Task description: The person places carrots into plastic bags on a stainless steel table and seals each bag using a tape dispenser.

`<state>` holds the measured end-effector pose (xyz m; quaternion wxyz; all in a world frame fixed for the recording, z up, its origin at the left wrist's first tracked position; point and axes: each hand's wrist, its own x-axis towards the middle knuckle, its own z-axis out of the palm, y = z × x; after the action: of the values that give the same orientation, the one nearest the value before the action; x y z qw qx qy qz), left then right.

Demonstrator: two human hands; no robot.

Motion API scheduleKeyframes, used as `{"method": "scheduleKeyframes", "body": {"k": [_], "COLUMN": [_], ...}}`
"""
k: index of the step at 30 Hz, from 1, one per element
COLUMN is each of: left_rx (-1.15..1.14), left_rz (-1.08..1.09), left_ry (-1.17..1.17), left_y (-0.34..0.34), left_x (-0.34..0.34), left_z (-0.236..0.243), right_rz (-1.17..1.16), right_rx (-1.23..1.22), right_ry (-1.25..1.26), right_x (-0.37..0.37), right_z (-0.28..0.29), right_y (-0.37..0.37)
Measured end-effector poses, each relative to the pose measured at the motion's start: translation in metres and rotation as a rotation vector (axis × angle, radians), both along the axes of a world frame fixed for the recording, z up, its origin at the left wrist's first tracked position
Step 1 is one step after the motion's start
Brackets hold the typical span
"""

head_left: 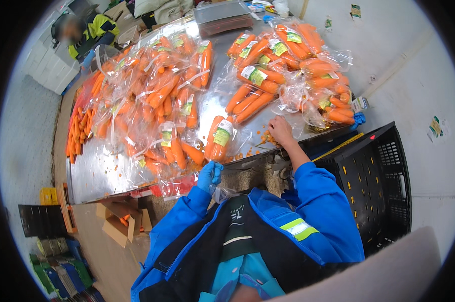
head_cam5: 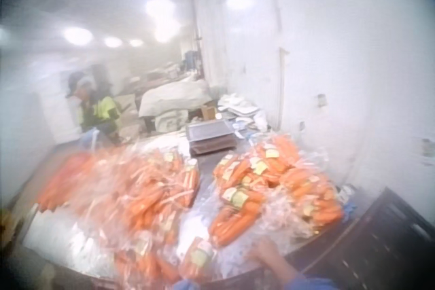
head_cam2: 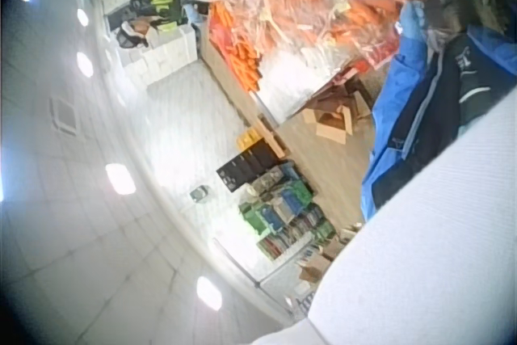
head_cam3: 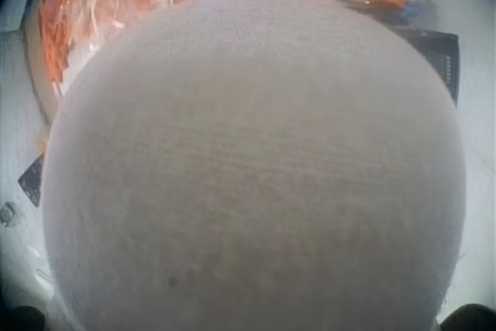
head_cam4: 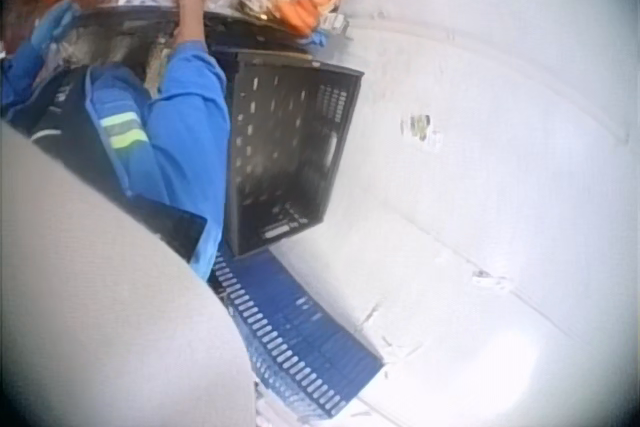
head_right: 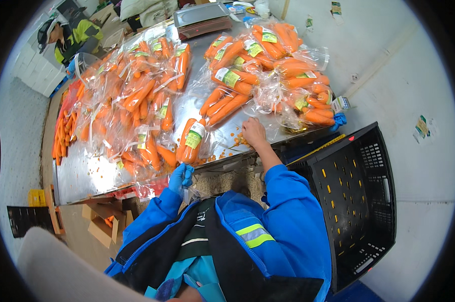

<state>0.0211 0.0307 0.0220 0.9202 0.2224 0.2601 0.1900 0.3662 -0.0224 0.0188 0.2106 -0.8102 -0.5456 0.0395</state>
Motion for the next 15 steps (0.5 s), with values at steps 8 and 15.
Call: {"method": "scheduleKeyframes", "body": {"k": [8,15], "left_rx": [-0.064,0.921], "left_rz": [0.006,0.452], "left_ry": [0.205,0.955], "left_y": [-0.030,-0.059], "left_x": [-0.034,-0.014], "left_z": [-0.005,-0.003], "right_rz": [0.345,0.868], "right_rx": [0.109,-0.213], "right_ry": [0.716,-0.132], "right_x": [-0.100,-0.217], "right_z": [0.071,0.065], "right_y": [0.024,0.037]}}
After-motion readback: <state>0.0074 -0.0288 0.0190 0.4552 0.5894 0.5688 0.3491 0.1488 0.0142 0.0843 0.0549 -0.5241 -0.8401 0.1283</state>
